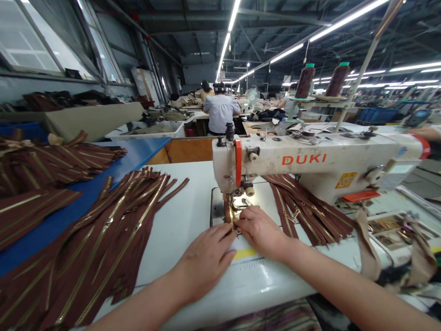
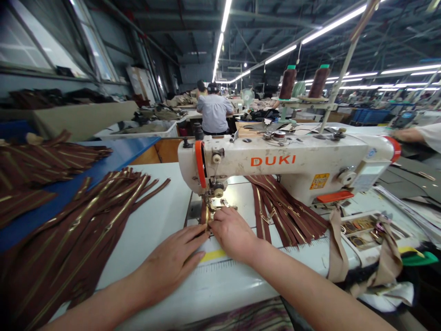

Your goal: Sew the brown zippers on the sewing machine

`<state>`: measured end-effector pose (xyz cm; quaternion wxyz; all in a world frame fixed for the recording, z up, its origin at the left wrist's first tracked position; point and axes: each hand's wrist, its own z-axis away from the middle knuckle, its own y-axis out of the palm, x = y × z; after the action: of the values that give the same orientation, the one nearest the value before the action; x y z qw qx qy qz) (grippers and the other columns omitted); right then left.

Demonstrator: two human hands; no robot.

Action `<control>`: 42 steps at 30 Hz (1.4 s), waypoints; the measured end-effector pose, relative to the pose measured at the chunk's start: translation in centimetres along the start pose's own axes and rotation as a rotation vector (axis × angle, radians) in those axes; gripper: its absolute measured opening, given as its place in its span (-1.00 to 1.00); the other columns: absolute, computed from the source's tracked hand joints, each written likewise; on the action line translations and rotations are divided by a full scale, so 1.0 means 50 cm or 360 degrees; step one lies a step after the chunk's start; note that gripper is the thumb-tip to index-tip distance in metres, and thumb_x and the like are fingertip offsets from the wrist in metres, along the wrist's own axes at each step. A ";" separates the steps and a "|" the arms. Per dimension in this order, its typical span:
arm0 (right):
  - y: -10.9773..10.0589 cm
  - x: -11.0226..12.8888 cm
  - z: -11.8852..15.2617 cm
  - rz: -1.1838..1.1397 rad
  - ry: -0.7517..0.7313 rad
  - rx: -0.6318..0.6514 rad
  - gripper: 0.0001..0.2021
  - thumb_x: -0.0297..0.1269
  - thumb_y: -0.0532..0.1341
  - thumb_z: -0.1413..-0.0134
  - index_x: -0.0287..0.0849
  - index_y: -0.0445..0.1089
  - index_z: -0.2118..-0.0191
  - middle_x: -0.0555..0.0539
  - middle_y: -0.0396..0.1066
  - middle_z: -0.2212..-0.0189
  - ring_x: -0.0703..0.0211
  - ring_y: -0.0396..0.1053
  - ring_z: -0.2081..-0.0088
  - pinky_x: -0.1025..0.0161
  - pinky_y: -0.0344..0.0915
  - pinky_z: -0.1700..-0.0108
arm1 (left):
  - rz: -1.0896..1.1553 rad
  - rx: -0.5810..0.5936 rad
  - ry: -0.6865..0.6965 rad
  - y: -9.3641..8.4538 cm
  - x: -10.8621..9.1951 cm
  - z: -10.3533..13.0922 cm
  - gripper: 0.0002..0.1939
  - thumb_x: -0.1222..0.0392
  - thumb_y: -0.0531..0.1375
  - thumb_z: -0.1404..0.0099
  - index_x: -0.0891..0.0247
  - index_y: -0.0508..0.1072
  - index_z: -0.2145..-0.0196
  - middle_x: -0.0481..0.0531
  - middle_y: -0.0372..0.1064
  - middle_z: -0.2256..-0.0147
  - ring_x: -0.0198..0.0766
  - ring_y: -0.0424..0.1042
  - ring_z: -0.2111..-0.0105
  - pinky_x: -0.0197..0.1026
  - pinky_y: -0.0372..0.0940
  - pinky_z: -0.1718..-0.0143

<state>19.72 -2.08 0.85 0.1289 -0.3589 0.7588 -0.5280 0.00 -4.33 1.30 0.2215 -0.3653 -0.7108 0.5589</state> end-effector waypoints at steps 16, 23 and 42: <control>-0.020 0.024 0.035 0.0035 -0.0158 0.0128 -0.87 -0.42 0.13 -0.23 -0.25 0.43 0.22 -0.09 0.36 0.33 0.09 0.20 0.23 0.19 0.19 0.15 | 0.0098 0.0000 -0.0001 -0.009 0.005 0.016 -0.66 0.22 0.04 -0.35 0.32 0.33 -0.05 0.15 0.34 -0.06 -0.14 0.31 -0.07 -0.04 0.23 -0.13; -0.021 0.029 0.033 0.0175 -0.0213 0.0187 -0.91 -0.44 0.16 -0.21 -0.26 0.40 0.20 -0.08 0.36 0.30 0.08 0.19 0.20 0.16 0.15 0.12 | 0.0085 -0.0022 -0.0006 -0.006 0.010 0.020 -0.66 0.20 0.05 -0.34 0.33 0.36 -0.03 0.16 0.35 -0.05 -0.13 0.34 -0.05 -0.02 0.25 -0.11; -0.002 -0.027 -0.030 0.0251 -0.0202 0.0120 -0.90 -0.47 0.15 -0.19 -0.26 0.43 0.27 -0.11 0.38 0.35 0.06 0.22 0.21 0.16 0.12 0.16 | -0.0084 -0.0078 0.0010 0.008 0.061 -0.051 -0.71 0.23 0.01 -0.37 0.39 0.40 0.06 0.20 0.42 0.04 -0.10 0.39 0.03 0.00 0.28 -0.06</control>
<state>19.86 -0.13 1.32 0.2313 -0.3257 0.7545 -0.5206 0.02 -0.32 1.32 0.2293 -0.3534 -0.7330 0.5341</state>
